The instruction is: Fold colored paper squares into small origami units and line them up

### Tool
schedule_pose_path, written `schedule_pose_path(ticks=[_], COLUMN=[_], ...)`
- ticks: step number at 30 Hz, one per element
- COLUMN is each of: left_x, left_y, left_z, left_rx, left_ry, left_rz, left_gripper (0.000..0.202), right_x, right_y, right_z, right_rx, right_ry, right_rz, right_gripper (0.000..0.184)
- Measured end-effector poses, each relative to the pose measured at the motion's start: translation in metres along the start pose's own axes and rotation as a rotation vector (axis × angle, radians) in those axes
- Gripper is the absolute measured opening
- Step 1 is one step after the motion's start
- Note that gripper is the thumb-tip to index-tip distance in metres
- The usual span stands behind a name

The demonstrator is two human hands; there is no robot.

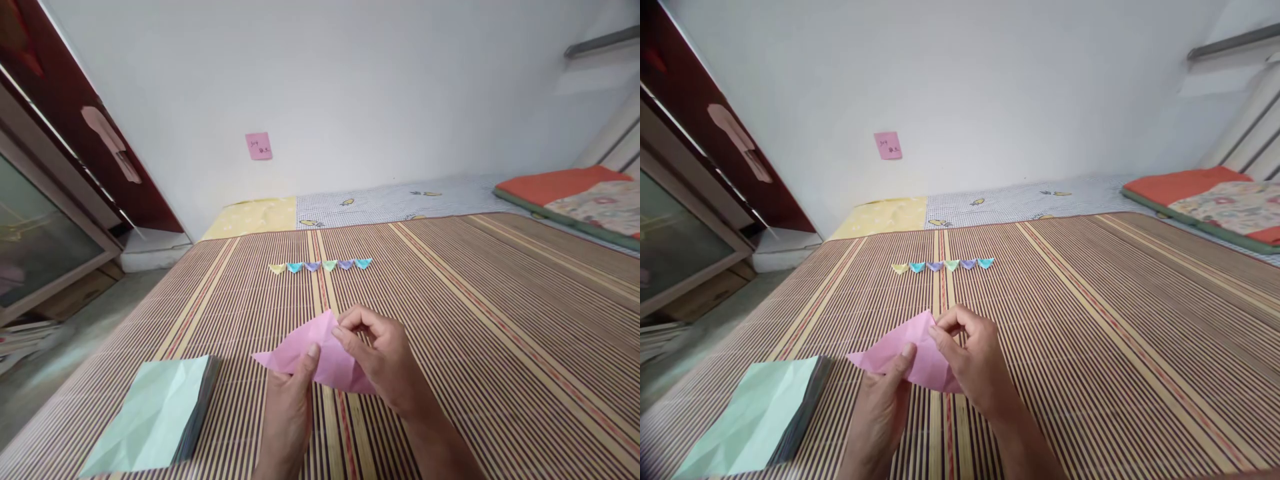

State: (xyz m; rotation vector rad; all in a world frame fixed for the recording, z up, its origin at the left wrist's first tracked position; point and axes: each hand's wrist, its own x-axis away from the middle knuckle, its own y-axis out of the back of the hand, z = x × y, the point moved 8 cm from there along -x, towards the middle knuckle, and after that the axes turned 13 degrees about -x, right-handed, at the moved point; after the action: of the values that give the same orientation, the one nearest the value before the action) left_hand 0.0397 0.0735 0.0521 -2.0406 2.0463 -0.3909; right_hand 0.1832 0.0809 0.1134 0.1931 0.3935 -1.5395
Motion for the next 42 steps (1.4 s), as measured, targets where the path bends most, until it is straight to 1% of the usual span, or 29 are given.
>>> schedule_pose_path(ticks=[3, 8, 12, 15, 17, 18, 19, 21, 23, 25, 27, 30, 33, 36, 38, 39, 40, 42], left_x=[0.001, 0.001, 0.0, 0.0, 0.001, 0.001, 0.002, 0.002, 0.002, 0.0, -0.001, -0.003, -0.002, -0.002, -0.004, -0.006, -0.009, -0.013], left_y=[0.003, 0.002, 0.003, 0.002, 0.001, 0.0, 0.0, 0.0, 0.0, 0.002, 0.009, 0.026, 0.039, 0.048, 0.055, 0.057, 0.057, 0.045], left_z=[0.002, 0.002, 0.003, 0.003, 0.002, 0.002, 0.002, 0.004, 0.006, 0.007, 0.005, -0.006, -0.02, -0.032, -0.036, -0.037, -0.035, -0.025], left_rx=[-0.03, 0.022, 0.024, 0.033, 0.034, 0.03, 0.02, -0.001, -0.009, -0.017, -0.062, -0.202, -0.351, -0.441, -0.399, -0.322, -0.224, -0.062], left_ry=[-0.007, -0.01, -0.01, -0.009, -0.017, -0.021, -0.023, -0.018, -0.011, -0.007, -0.031, -0.12, -0.204, -0.235, -0.225, -0.207, -0.175, -0.067], left_rz=[-0.02, -0.032, -0.053, -0.031, -0.02, -0.02, -0.022, -0.03, -0.034, -0.033, -0.057, -0.142, -0.221, -0.291, -0.338, -0.344, -0.319, -0.167], left_gripper=[0.036, 0.042, 0.042, 0.041, 0.038, 0.037, 0.036, 0.033, 0.027, 0.019, 0.016, 0.025, 0.027, 0.027, 0.029, 0.031, 0.037, 0.053], right_x=[0.001, 0.002, 0.002, 0.003, 0.003, 0.003, 0.003, 0.004, 0.005, 0.007, 0.008, 0.008, 0.006, 0.004, 0.003, 0.002, 0.002, 0.002], right_y=[-0.001, -0.004, -0.005, -0.004, -0.001, -0.001, -0.002, -0.007, -0.011, -0.011, -0.011, -0.011, -0.004, 0.005, 0.013, 0.017, 0.02, 0.024], right_z=[0.002, 0.004, 0.005, 0.003, -0.001, -0.003, -0.005, -0.007, -0.005, -0.003, -0.003, -0.007, -0.009, -0.01, -0.009, -0.009, -0.008, -0.008], right_rx=[0.018, 0.03, 0.048, 0.06, 0.043, 0.027, 0.011, 0.011, 0.072, 0.151, 0.2, 0.2, 0.203, 0.21, 0.187, 0.164, 0.138, 0.083], right_ry=[0.025, 0.056, 0.069, 0.044, 0.002, -0.025, -0.051, -0.074, -0.044, 0.006, 0.034, 0.015, -0.014, -0.043, -0.051, -0.05, -0.047, -0.046], right_rz=[-0.005, 0.018, 0.02, -0.004, -0.049, -0.062, -0.057, -0.015, 0.001, -0.031, -0.044, -0.007, 0.003, 0.006, -0.011, -0.033, -0.061, -0.105], right_gripper=[0.019, 0.018, 0.019, 0.018, 0.008, 0.007, 0.009, 0.007, 0.019, 0.026, 0.028, 0.029, 0.028, 0.028, 0.028, 0.028, 0.027, 0.026])
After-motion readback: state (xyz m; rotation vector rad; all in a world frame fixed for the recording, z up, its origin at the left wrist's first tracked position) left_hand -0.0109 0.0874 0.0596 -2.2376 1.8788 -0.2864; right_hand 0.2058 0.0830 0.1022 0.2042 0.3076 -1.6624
